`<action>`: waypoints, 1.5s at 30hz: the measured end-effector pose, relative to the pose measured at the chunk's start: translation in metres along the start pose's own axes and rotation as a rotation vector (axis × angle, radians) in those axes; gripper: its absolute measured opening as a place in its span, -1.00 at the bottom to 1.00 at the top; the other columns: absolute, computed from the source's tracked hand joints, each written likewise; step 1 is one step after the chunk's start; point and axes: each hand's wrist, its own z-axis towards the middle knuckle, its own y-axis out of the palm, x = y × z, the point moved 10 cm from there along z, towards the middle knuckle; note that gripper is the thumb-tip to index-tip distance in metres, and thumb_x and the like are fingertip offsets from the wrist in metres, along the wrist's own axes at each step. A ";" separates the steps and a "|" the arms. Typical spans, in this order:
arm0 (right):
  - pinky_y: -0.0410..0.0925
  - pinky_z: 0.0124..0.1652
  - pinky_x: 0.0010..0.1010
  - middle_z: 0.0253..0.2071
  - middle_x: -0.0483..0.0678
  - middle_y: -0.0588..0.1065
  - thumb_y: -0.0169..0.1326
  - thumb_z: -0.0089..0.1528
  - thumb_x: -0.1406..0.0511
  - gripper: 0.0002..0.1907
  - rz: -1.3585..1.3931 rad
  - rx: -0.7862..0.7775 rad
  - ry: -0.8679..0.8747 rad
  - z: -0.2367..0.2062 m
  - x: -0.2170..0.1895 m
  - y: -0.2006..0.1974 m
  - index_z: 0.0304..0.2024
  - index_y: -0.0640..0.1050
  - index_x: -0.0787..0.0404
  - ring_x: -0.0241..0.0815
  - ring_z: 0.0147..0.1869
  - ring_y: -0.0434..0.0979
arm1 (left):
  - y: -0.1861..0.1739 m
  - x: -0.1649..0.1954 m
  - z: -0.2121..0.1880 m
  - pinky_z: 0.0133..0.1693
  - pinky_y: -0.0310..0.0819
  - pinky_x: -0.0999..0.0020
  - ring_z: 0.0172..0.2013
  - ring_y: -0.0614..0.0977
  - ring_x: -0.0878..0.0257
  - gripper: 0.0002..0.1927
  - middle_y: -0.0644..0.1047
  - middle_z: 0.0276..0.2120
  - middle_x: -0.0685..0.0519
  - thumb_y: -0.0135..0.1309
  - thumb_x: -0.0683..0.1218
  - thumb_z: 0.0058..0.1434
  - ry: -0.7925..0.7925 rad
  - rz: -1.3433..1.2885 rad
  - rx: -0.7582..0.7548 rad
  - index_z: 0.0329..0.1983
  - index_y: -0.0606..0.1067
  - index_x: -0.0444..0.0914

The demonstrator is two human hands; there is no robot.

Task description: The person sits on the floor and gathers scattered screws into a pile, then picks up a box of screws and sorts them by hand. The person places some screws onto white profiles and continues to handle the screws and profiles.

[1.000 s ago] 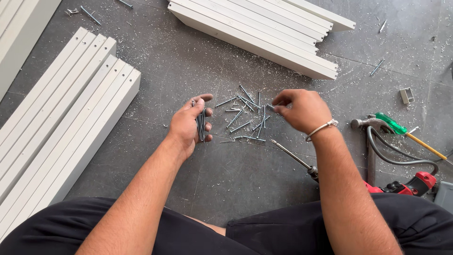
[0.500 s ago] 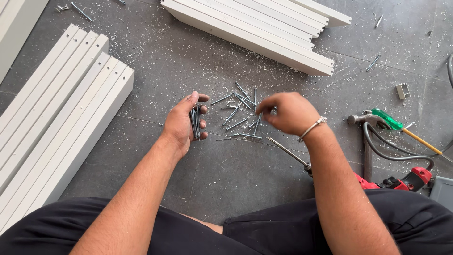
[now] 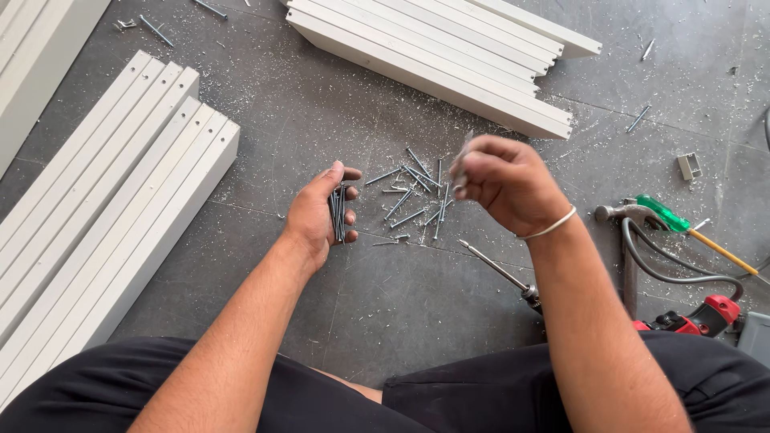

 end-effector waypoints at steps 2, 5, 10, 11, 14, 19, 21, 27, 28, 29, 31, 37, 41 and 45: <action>0.55 -0.04 -0.25 -0.19 0.08 0.63 0.14 0.34 0.44 -0.82 0.293 -0.049 -0.061 -0.001 -0.005 -0.006 -0.02 0.64 0.33 -0.12 -0.09 0.67 | 0.001 -0.001 0.000 -0.45 0.44 0.33 -0.50 0.43 0.43 -0.57 0.41 -0.32 0.22 -0.17 0.26 0.36 0.000 0.012 -0.001 0.00 0.51 -0.06; 0.56 0.01 -0.23 -0.17 0.07 0.62 0.15 0.33 0.43 -0.79 0.325 -0.036 -0.061 0.000 0.003 -0.016 0.02 0.62 0.35 -0.12 -0.07 0.68 | 0.002 -0.001 0.000 -0.45 0.45 0.33 -0.50 0.43 0.42 -0.57 0.41 -0.32 0.22 -0.18 0.26 0.36 -0.003 0.016 0.003 -0.01 0.52 -0.07; 0.57 -0.01 -0.28 -0.14 0.06 0.62 0.18 0.34 0.44 -0.85 0.295 -0.044 -0.041 0.003 0.010 -0.019 -0.03 0.60 0.33 -0.13 -0.05 0.68 | 0.002 -0.002 0.000 -0.45 0.44 0.33 -0.50 0.43 0.42 -0.56 0.41 -0.32 0.22 -0.17 0.27 0.36 -0.011 0.007 0.008 -0.02 0.51 -0.07; 0.57 -0.02 -0.29 -0.15 0.06 0.62 0.18 0.33 0.44 -0.86 0.282 -0.050 -0.037 0.004 0.011 -0.018 -0.05 0.60 0.33 -0.14 -0.07 0.68 | 0.002 -0.002 0.000 -0.46 0.44 0.33 -0.50 0.43 0.42 -0.56 0.41 -0.32 0.21 -0.17 0.27 0.36 -0.008 0.006 0.007 -0.02 0.51 -0.08; 0.57 -0.05 -0.34 -0.18 0.04 0.62 0.19 0.32 0.43 -0.89 0.261 -0.069 -0.032 0.004 0.012 -0.014 -0.10 0.61 0.31 -0.16 -0.11 0.68 | 0.002 -0.003 0.000 -0.46 0.44 0.33 -0.50 0.44 0.42 -0.55 0.41 -0.32 0.21 -0.17 0.28 0.36 -0.008 0.016 0.008 -0.01 0.52 -0.08; 0.56 -0.07 -0.36 -0.20 0.04 0.62 0.22 0.30 0.43 -0.89 0.265 -0.104 -0.044 0.004 0.011 -0.009 -0.11 0.61 0.30 -0.16 -0.14 0.67 | 0.003 -0.005 -0.001 -0.46 0.45 0.34 -0.50 0.44 0.43 -0.54 0.41 -0.32 0.21 -0.19 0.28 0.36 -0.016 0.022 0.010 -0.01 0.51 -0.08; 0.56 -0.07 -0.36 -0.21 0.03 0.62 0.23 0.29 0.44 -0.87 0.294 -0.127 -0.045 0.003 0.010 -0.007 -0.10 0.61 0.30 -0.18 -0.15 0.67 | 0.003 -0.004 -0.001 -0.45 0.46 0.34 -0.50 0.44 0.43 -0.53 0.41 -0.31 0.21 -0.20 0.29 0.36 -0.008 0.033 0.014 0.00 0.52 -0.08; 0.57 -0.08 -0.32 -0.24 0.01 0.62 0.24 0.27 0.42 -0.84 0.289 -0.094 -0.048 0.004 0.009 -0.010 -0.09 0.62 0.31 -0.19 -0.18 0.67 | 0.003 -0.002 -0.001 -0.45 0.46 0.33 -0.50 0.44 0.43 -0.53 0.41 -0.31 0.21 -0.20 0.28 0.36 -0.007 0.029 0.014 0.00 0.52 -0.09; 0.57 -0.09 -0.31 -0.25 0.01 0.62 0.23 0.28 0.42 -0.84 0.278 -0.076 -0.049 0.004 0.007 -0.013 -0.09 0.62 0.32 -0.17 -0.19 0.67 | 0.003 -0.002 -0.001 -0.45 0.45 0.33 -0.50 0.44 0.42 -0.53 0.41 -0.32 0.20 -0.21 0.28 0.37 -0.012 0.020 0.017 -0.02 0.52 -0.09; 0.57 -0.09 -0.31 -0.25 0.03 0.62 0.22 0.29 0.40 -0.85 0.221 -0.039 -0.106 0.002 -0.002 -0.019 -0.10 0.62 0.32 -0.16 -0.19 0.67 | 0.002 -0.003 -0.002 -0.45 0.45 0.33 -0.50 0.44 0.42 -0.53 0.41 -0.32 0.20 -0.22 0.28 0.37 -0.018 0.011 0.019 -0.03 0.52 -0.09; 0.57 -0.09 -0.30 -0.26 0.05 0.62 0.19 0.31 0.37 -0.87 0.108 0.036 -0.219 -0.007 -0.029 -0.036 -0.12 0.61 0.31 -0.13 -0.19 0.67 | 0.001 -0.003 -0.002 -0.45 0.46 0.32 -0.50 0.44 0.41 -0.53 0.42 -0.33 0.19 -0.23 0.27 0.38 -0.023 0.011 0.031 -0.05 0.52 -0.10; 0.52 -0.10 -0.34 -0.29 0.01 0.57 -0.04 0.27 -0.11 -0.44 0.796 0.289 -0.568 -0.055 -0.086 -0.097 -0.09 0.60 0.22 -0.16 -0.23 0.60 | -0.001 -0.006 -0.001 -0.44 0.46 0.29 -0.48 0.46 0.39 -0.58 0.43 -0.33 0.18 -0.24 0.20 0.40 -0.037 0.019 0.055 -0.11 0.52 -0.13; 0.50 -0.13 -0.25 -0.27 -0.02 0.57 -0.31 0.18 -0.39 -0.08 0.771 0.278 -0.428 -0.035 -0.059 -0.076 -0.03 0.63 0.17 -0.09 -0.20 0.56 | 0.002 -0.009 0.001 -0.44 0.45 0.28 -0.49 0.44 0.37 -0.60 0.43 -0.34 0.18 -0.22 0.20 0.40 -0.044 0.006 0.039 -0.14 0.51 -0.12; 0.49 -0.28 -0.26 -0.30 -0.11 0.53 0.21 0.22 0.02 -0.59 -0.199 0.554 -0.120 -0.010 -0.030 -0.078 -0.08 0.65 0.17 -0.23 -0.29 0.53 | 0.000 -0.008 0.002 -0.47 0.44 0.22 -0.51 0.44 0.33 -0.65 0.42 -0.35 0.17 -0.19 0.16 0.37 -0.026 -0.044 0.019 -0.20 0.47 -0.15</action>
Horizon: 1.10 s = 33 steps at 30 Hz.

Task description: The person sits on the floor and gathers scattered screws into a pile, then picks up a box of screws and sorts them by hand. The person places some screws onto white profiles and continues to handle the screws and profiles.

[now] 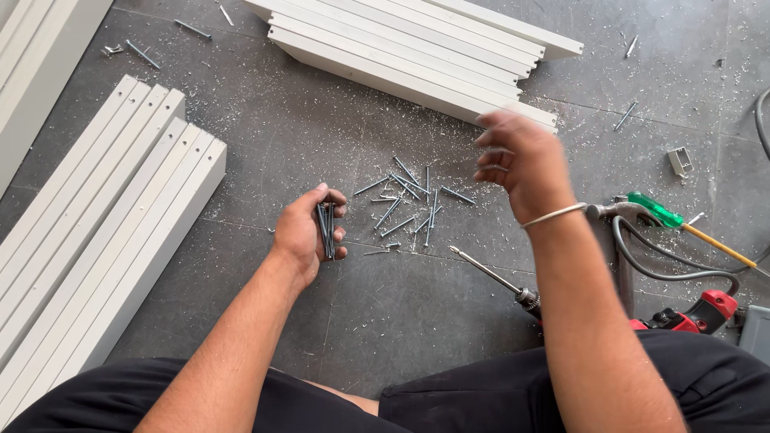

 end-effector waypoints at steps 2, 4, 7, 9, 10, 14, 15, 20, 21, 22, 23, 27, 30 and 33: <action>0.49 -0.31 -0.28 -0.31 -0.06 0.59 0.22 0.25 0.13 -0.73 -0.434 0.058 0.001 0.004 0.010 0.002 -0.10 0.65 0.13 -0.25 -0.37 0.53 | -0.001 0.000 0.000 -0.47 0.43 0.22 -0.51 0.43 0.34 -0.67 0.41 -0.36 0.17 -0.20 0.12 0.35 -0.004 -0.012 0.000 -0.18 0.48 -0.15; 0.49 -0.23 -0.32 -0.28 -0.09 0.62 0.25 0.23 0.21 -0.78 -0.780 0.045 -0.168 0.003 0.004 0.010 -0.11 0.67 0.11 -0.28 -0.29 0.59 | 0.000 0.000 -0.001 -0.47 0.44 0.22 -0.51 0.42 0.35 -0.68 0.41 -0.36 0.17 -0.21 0.08 0.33 -0.002 -0.019 -0.005 -0.15 0.50 -0.15; 0.50 -0.15 -0.38 -0.23 -0.13 0.65 0.24 0.21 0.27 -0.79 -0.949 0.011 -0.275 0.000 0.009 0.021 -0.09 0.68 0.06 -0.29 -0.22 0.65 | 0.002 0.003 -0.002 -0.48 0.47 0.22 -0.52 0.43 0.35 -0.66 0.42 -0.36 0.17 -0.24 0.03 0.30 0.014 -0.022 -0.014 -0.08 0.51 -0.15; 0.50 -0.13 -0.38 -0.21 -0.14 0.64 0.23 0.20 0.29 -0.78 -0.973 -0.045 -0.301 -0.002 0.013 0.028 -0.09 0.68 0.02 -0.25 -0.20 0.66 | 0.002 0.005 -0.003 -0.49 0.48 0.21 -0.52 0.43 0.34 -0.64 0.42 -0.37 0.15 -0.26 0.01 0.29 0.025 -0.032 -0.008 -0.04 0.51 -0.15; 0.50 -0.12 -0.36 -0.20 -0.13 0.63 0.23 0.19 0.29 -0.77 -0.997 -0.087 -0.317 -0.005 0.015 0.036 -0.09 0.69 0.00 -0.21 -0.20 0.65 | 0.002 0.005 -0.003 -0.49 0.48 0.21 -0.53 0.43 0.34 -0.64 0.42 -0.37 0.15 -0.26 0.01 0.29 0.027 -0.034 -0.006 -0.04 0.51 -0.15; 0.46 -0.09 -0.22 -0.26 -0.08 0.58 0.34 0.10 0.17 -0.73 -1.188 -0.201 -0.380 -0.019 0.022 0.067 -0.15 0.69 -0.03 -0.09 -0.12 0.59 | 0.002 0.006 -0.005 -0.50 0.47 0.23 -0.53 0.43 0.34 -0.64 0.42 -0.38 0.16 -0.26 0.02 0.30 0.023 -0.039 0.008 -0.02 0.50 -0.16; 0.46 -0.10 -0.20 -0.27 -0.09 0.58 0.32 0.11 0.16 -0.78 -1.255 -0.174 -0.349 -0.020 0.025 0.070 -0.20 0.70 -0.02 -0.09 -0.10 0.58 | 0.002 0.006 -0.005 -0.51 0.47 0.23 -0.53 0.43 0.35 -0.64 0.43 -0.38 0.16 -0.26 0.02 0.31 0.020 -0.038 0.010 -0.02 0.50 -0.16; 0.46 -0.11 -0.22 -0.24 -0.14 0.59 0.23 0.20 0.12 -0.84 -1.342 -0.083 -0.167 -0.017 0.031 0.062 -0.27 0.71 -0.01 -0.13 -0.10 0.60 | 0.001 0.008 -0.007 -0.50 0.49 0.25 -0.52 0.44 0.36 -0.63 0.43 -0.38 0.16 -0.28 0.01 0.32 0.030 0.007 0.031 -0.02 0.51 -0.16; 0.47 -0.09 -0.23 -0.23 -0.13 0.60 0.24 0.20 0.12 -0.83 -1.291 -0.058 -0.173 -0.016 0.028 0.059 -0.25 0.71 0.00 -0.13 -0.10 0.62 | 0.001 0.007 -0.007 -0.50 0.49 0.25 -0.52 0.43 0.36 -0.63 0.43 -0.38 0.16 -0.28 0.01 0.31 0.024 -0.003 0.031 -0.02 0.51 -0.16; 0.47 -0.08 -0.25 -0.22 -0.13 0.61 0.24 0.21 0.12 -0.82 -1.238 -0.033 -0.179 -0.015 0.025 0.055 -0.23 0.71 0.00 -0.13 -0.11 0.63 | 0.002 0.008 -0.008 -0.50 0.49 0.25 -0.52 0.44 0.36 -0.63 0.43 -0.38 0.16 -0.27 0.01 0.31 0.030 -0.007 0.025 -0.02 0.51 -0.16; 0.47 -0.06 -0.26 -0.21 -0.12 0.62 0.24 0.21 0.13 -0.82 -1.186 -0.009 -0.185 -0.014 0.024 0.052 -0.21 0.71 0.01 -0.13 -0.12 0.64 | 0.002 0.009 -0.008 -0.49 0.49 0.25 -0.52 0.44 0.36 -0.63 0.43 -0.38 0.16 -0.27 0.01 0.31 0.035 -0.011 0.019 -0.02 0.51 -0.16; 0.47 -0.08 -0.24 -0.22 -0.06 0.63 0.25 0.19 0.19 -0.83 -1.132 0.049 -0.283 -0.014 0.022 0.048 -0.19 0.70 0.04 -0.09 -0.12 0.64 | 0.003 0.009 -0.008 -0.49 0.49 0.25 -0.52 0.44 0.37 -0.63 0.43 -0.39 0.17 -0.27 0.01 0.31 0.026 -0.010 0.014 -0.02 0.51 -0.16; 0.46 -0.08 -0.22 -0.22 -0.02 0.64 0.24 0.20 0.24 -0.87 -1.140 0.089 -0.322 -0.011 0.026 0.043 -0.21 0.71 0.04 -0.05 -0.11 0.63 | 0.003 0.008 -0.008 -0.49 0.49 0.25 -0.52 0.44 0.38 -0.64 0.43 -0.39 0.17 -0.27 0.01 0.31 0.025 -0.002 0.019 -0.02 0.51 -0.15; 0.46 -0.05 -0.22 -0.19 0.00 0.63 0.22 0.22 0.26 -0.88 -1.092 0.177 -0.334 -0.006 0.020 0.026 -0.20 0.71 0.05 -0.05 -0.10 0.64 | 0.003 0.009 -0.008 -0.50 0.49 0.26 -0.53 0.43 0.37 -0.63 0.43 -0.39 0.17 -0.28 0.01 0.31 0.028 -0.006 0.019 -0.03 0.51 -0.16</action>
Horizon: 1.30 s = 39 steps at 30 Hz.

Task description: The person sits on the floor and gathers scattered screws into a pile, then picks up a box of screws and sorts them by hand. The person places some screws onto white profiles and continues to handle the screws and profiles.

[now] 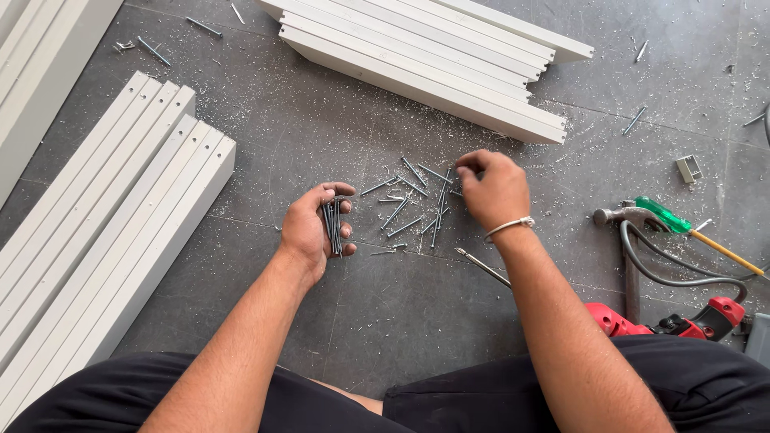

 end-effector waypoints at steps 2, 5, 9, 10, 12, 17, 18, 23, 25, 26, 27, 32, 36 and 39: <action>0.47 -0.04 -0.23 -0.18 0.00 0.63 0.22 0.23 0.26 -0.88 0.024 0.028 0.041 0.004 0.008 -0.007 -0.19 0.70 0.04 -0.07 -0.09 0.64 | 0.000 0.001 0.000 -0.50 0.49 0.27 -0.53 0.43 0.38 -0.63 0.43 -0.39 0.17 -0.28 0.01 0.31 0.007 0.008 -0.001 -0.02 0.51 -0.16; 0.48 -0.03 -0.25 -0.17 -0.02 0.63 0.24 0.23 0.24 -0.88 0.048 0.026 0.005 0.002 0.000 -0.009 -0.18 0.70 0.03 -0.09 -0.08 0.65 | 0.000 0.000 0.000 -0.49 0.50 0.27 -0.52 0.45 0.38 -0.63 0.43 -0.39 0.17 -0.28 0.01 0.31 0.003 0.020 0.003 -0.02 0.51 -0.16; 0.46 -0.15 -0.20 -0.25 -0.03 0.61 0.31 0.16 0.20 -0.87 -0.110 -0.037 -0.107 -0.012 -0.026 0.009 -0.26 0.71 0.04 -0.04 -0.11 0.61 | -0.001 0.000 0.000 -0.49 0.50 0.26 -0.52 0.44 0.38 -0.63 0.43 -0.38 0.16 -0.28 0.01 0.31 0.002 0.024 0.008 -0.02 0.51 -0.16; 0.45 -0.17 -0.20 -0.28 -0.04 0.59 0.31 0.16 0.21 -0.88 -0.128 -0.021 -0.103 -0.013 -0.028 0.010 -0.27 0.72 0.05 -0.04 -0.13 0.61 | 0.000 0.000 0.000 -0.49 0.49 0.26 -0.52 0.43 0.38 -0.63 0.42 -0.38 0.16 -0.29 0.01 0.31 0.000 0.019 0.004 -0.02 0.51 -0.16; 0.44 -0.17 -0.29 -0.31 -0.13 0.59 0.29 0.16 0.21 -0.85 0.090 -0.085 0.019 -0.010 -0.019 0.018 -0.25 0.71 0.08 -0.15 -0.16 0.59 | 0.000 0.001 -0.001 -0.49 0.48 0.27 -0.52 0.43 0.37 -0.63 0.42 -0.37 0.16 -0.29 0.01 0.32 0.001 0.009 -0.003 -0.02 0.50 -0.16; 0.21 -0.42 -0.48 -0.46 -0.25 0.33 0.23 0.26 0.21 -0.76 1.127 -0.494 0.538 -0.017 -0.001 0.054 -0.15 0.66 0.26 -0.37 -0.41 0.22 | -0.001 0.002 -0.001 -0.48 0.50 0.27 -0.51 0.44 0.39 -0.62 0.42 -0.36 0.16 -0.29 0.01 0.32 0.011 0.042 0.012 -0.02 0.52 -0.15; 0.22 -0.42 -0.49 -0.45 -0.25 0.35 0.22 0.27 0.21 -0.76 1.223 -0.537 0.534 -0.018 -0.007 0.051 -0.14 0.64 0.25 -0.37 -0.40 0.24 | -0.001 0.002 -0.001 -0.48 0.51 0.27 -0.51 0.45 0.38 -0.62 0.42 -0.36 0.16 -0.29 0.01 0.32 0.011 0.044 0.011 -0.02 0.52 -0.16; 0.23 -0.41 -0.53 -0.37 -0.21 0.44 0.20 0.28 0.25 -0.81 1.530 -0.661 0.483 -0.026 -0.039 0.030 -0.14 0.58 0.23 -0.37 -0.35 0.29 | 0.000 0.002 0.001 -0.49 0.49 0.27 -0.52 0.43 0.38 -0.62 0.41 -0.36 0.16 -0.29 0.02 0.32 0.010 0.034 -0.001 -0.03 0.52 -0.16; 0.23 -0.40 -0.53 -0.34 -0.20 0.45 0.20 0.27 0.25 -0.81 1.569 -0.682 0.474 -0.028 -0.047 0.025 -0.16 0.58 0.23 -0.37 -0.34 0.29 | 0.000 0.001 0.002 -0.49 0.48 0.27 -0.53 0.43 0.38 -0.62 0.42 -0.36 0.16 -0.29 0.02 0.31 0.010 0.032 -0.004 -0.03 0.52 -0.16; 0.24 -0.40 -0.53 -0.33 -0.19 0.46 0.20 0.27 0.25 -0.81 1.588 -0.694 0.470 -0.029 -0.050 0.023 -0.16 0.58 0.22 -0.37 -0.33 0.30 | 0.000 0.001 0.002 -0.49 0.48 0.27 -0.52 0.43 0.38 -0.62 0.42 -0.35 0.16 -0.29 0.01 0.31 0.011 0.034 -0.003 -0.03 0.51 -0.16; 0.24 -0.39 -0.54 -0.32 -0.19 0.47 0.21 0.27 0.25 -0.83 1.601 -0.694 0.463 -0.029 -0.051 0.022 -0.17 0.58 0.21 -0.37 -0.33 0.30 | -0.001 0.001 0.002 -0.49 0.48 0.26 -0.52 0.44 0.38 -0.62 0.42 -0.35 0.16 -0.29 0.01 0.30 0.012 0.035 -0.002 -0.03 0.51 -0.17; 0.25 -0.38 -0.55 -0.30 -0.19 0.47 0.23 0.27 0.26 -0.86 1.657 -0.710 0.444 -0.030 -0.054 0.022 -0.23 0.56 0.17 -0.37 -0.32 0.30 | -0.003 0.000 0.000 -0.48 0.48 0.27 -0.52 0.43 0.39 -0.61 0.41 -0.36 0.16 -0.29 0.02 0.30 0.009 0.048 0.012 -0.02 0.52 -0.17; 0.26 -0.39 -0.55 -0.29 -0.17 0.48 0.20 0.29 0.28 -0.87 1.675 -0.711 0.424 -0.029 -0.056 0.021 -0.21 0.55 0.20 -0.37 -0.31 0.32 | -0.003 0.001 0.000 -0.48 0.48 0.28 -0.52 0.43 0.39 -0.61 0.41 -0.36 0.16 -0.30 0.02 0.31 0.010 0.053 0.014 -0.02 0.52 -0.16; 0.27 -0.40 -0.55 -0.31 -0.16 0.49 0.15 0.31 0.28 -0.87 1.662 -0.697 0.429 -0.028 -0.055 0.020 -0.17 0.56 0.22 -0.36 -0.33 0.33 | -0.003 0.000 -0.001 -0.48 0.49 0.29 -0.52 0.43 0.40 -0.61 0.41 -0.37 0.16 -0.30 0.01 0.31 0.007 0.060 0.018 -0.01 0.52 -0.16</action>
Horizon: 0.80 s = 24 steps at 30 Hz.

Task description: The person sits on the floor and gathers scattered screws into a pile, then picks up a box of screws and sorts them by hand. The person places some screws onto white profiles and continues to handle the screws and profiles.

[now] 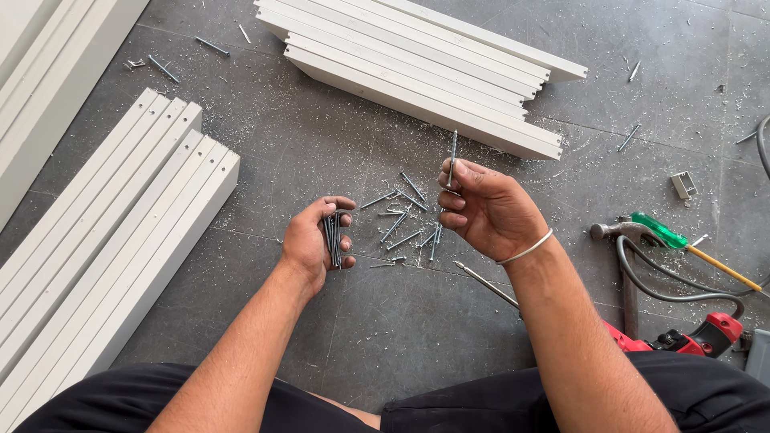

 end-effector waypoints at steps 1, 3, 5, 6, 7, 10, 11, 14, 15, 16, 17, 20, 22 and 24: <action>0.28 -0.41 -0.55 -0.30 -0.15 0.49 0.14 0.31 0.28 -0.86 0.005 0.000 -0.001 0.000 0.000 0.000 -0.16 0.56 0.23 -0.36 -0.33 0.34 | 0.000 0.000 0.000 -0.48 0.48 0.30 -0.52 0.43 0.40 -0.61 0.41 -0.37 0.16 -0.30 0.01 0.31 0.002 0.002 0.000 -0.01 0.52 -0.16; 0.28 -0.42 -0.55 -0.31 -0.14 0.50 0.13 0.31 0.29 -0.86 0.012 0.004 0.000 0.001 0.001 -0.002 -0.16 0.56 0.23 -0.36 -0.34 0.35 | 0.000 0.000 -0.001 -0.49 0.48 0.30 -0.52 0.43 0.40 -0.60 0.42 -0.37 0.16 -0.31 0.01 0.31 0.006 0.007 0.001 -0.01 0.51 -0.17; 0.28 -0.43 -0.55 -0.32 -0.14 0.50 0.13 0.32 0.28 -0.86 0.017 0.013 0.003 0.003 0.003 -0.005 -0.17 0.57 0.23 -0.35 -0.35 0.35 | 0.000 0.001 -0.001 -0.49 0.49 0.32 -0.52 0.44 0.40 -0.60 0.42 -0.37 0.16 -0.31 0.01 0.32 0.011 0.019 0.009 -0.01 0.51 -0.17; 0.28 -0.44 -0.55 -0.33 -0.14 0.50 0.13 0.32 0.27 -0.86 0.006 0.028 -0.010 0.003 0.000 -0.007 -0.18 0.58 0.23 -0.35 -0.36 0.35 | 0.001 0.002 -0.001 -0.49 0.49 0.32 -0.52 0.44 0.40 -0.60 0.42 -0.38 0.15 -0.32 0.00 0.32 0.015 0.026 0.014 0.00 0.51 -0.17; 0.27 -0.44 -0.54 -0.34 -0.13 0.51 0.13 0.32 0.27 -0.85 -0.005 0.044 -0.023 0.003 -0.002 -0.010 -0.18 0.58 0.23 -0.35 -0.37 0.35 | 0.001 0.002 0.000 -0.49 0.48 0.32 -0.52 0.44 0.40 -0.60 0.42 -0.38 0.15 -0.31 0.01 0.32 0.013 0.022 0.014 0.00 0.51 -0.17; 0.26 -0.39 -0.51 -0.30 -0.14 0.51 0.12 0.39 0.28 -0.88 -0.024 0.002 -0.198 -0.005 -0.032 -0.006 -0.17 0.57 0.21 -0.35 -0.35 0.33 | 0.002 0.003 0.000 -0.49 0.48 0.31 -0.53 0.44 0.40 -0.61 0.42 -0.38 0.16 -0.31 0.01 0.32 0.006 0.002 0.007 -0.01 0.51 -0.17; 0.25 -0.36 -0.49 -0.28 -0.14 0.51 0.12 0.43 0.29 -0.90 -0.027 -0.026 -0.277 -0.010 -0.046 -0.004 -0.16 0.56 0.19 -0.35 -0.33 0.33 | 0.002 0.003 0.000 -0.49 0.49 0.30 -0.53 0.43 0.40 -0.61 0.42 -0.38 0.16 -0.30 0.01 0.32 0.002 -0.010 0.002 -0.02 0.51 -0.17; 0.23 -0.33 -0.50 -0.30 -0.14 0.52 0.07 0.35 0.10 -0.71 0.423 -0.246 -0.369 -0.029 -0.080 0.006 -0.06 0.62 0.12 -0.29 -0.31 0.32 | 0.003 0.002 0.000 -0.49 0.48 0.28 -0.54 0.43 0.39 -0.63 0.42 -0.38 0.16 -0.29 0.01 0.32 -0.011 -0.032 -0.003 -0.04 0.52 -0.16; 0.22 -0.35 -0.51 -0.32 -0.14 0.52 0.05 0.36 0.12 -0.71 0.337 -0.139 -0.368 -0.026 -0.077 -0.003 -0.05 0.64 0.14 -0.31 -0.34 0.31 | 0.002 0.001 0.000 -0.49 0.47 0.28 -0.54 0.42 0.38 -0.63 0.42 -0.38 0.16 -0.28 0.01 0.32 -0.013 -0.037 -0.002 -0.04 0.52 -0.16; 0.21 -0.37 -0.51 -0.33 -0.15 0.51 0.03 0.37 0.15 -0.71 0.251 -0.034 -0.368 -0.021 -0.073 -0.011 -0.05 0.65 0.15 -0.33 -0.36 0.31 | 0.002 0.001 0.001 -0.49 0.48 0.27 -0.54 0.43 0.38 -0.63 0.42 -0.38 0.16 -0.28 0.01 0.31 -0.011 -0.037 -0.003 -0.04 0.52 -0.16; 0.20 -0.38 -0.52 -0.35 -0.16 0.51 0.01 0.37 0.17 -0.71 0.165 0.071 -0.367 -0.017 -0.068 -0.020 -0.04 0.67 0.16 -0.35 -0.39 0.30 | 0.003 0.001 0.001 -0.49 0.48 0.26 -0.54 0.44 0.38 -0.64 0.42 -0.37 0.16 -0.28 0.01 0.31 -0.010 -0.037 -0.005 -0.05 0.52 -0.16; 0.26 -0.42 -0.46 -0.42 -0.22 0.46 0.13 0.28 0.25 -0.77 -0.465 0.397 -0.204 0.001 -0.035 -0.043 -0.06 0.69 0.13 -0.37 -0.44 0.29 | 0.004 -0.001 0.003 -0.49 0.47 0.25 -0.54 0.43 0.38 -0.64 0.42 -0.37 0.17 -0.28 0.01 0.31 -0.020 -0.050 -0.021 -0.06 0.51 -0.15; 0.35 -0.35 -0.40 -0.36 -0.21 0.50 0.17 0.25 0.27 -0.79 -0.931 0.419 -0.267 0.005 -0.029 -0.034 -0.08 0.69 0.09 -0.35 -0.38 0.38 | 0.003 -0.004 0.005 -0.50 0.46 0.26 -0.55 0.42 0.38 -0.65 0.41 -0.37 0.18 -0.28 0.02 0.31 -0.028 -0.059 -0.027 -0.06 0.52 -0.14; 0.44 -0.25 -0.35 -0.25 -0.23 0.57 0.19 0.22 0.31 -0.80 -1.379 0.356 -0.448 0.005 -0.026 -0.007 -0.10 0.69 0.02 -0.32 -0.30 0.49 | 0.002 -0.004 0.006 -0.49 0.46 0.26 -0.54 0.42 0.38 -0.64 0.41 -0.37 0.18 -0.27 0.01 0.32 -0.024 -0.064 -0.029 -0.06 0.52 -0.14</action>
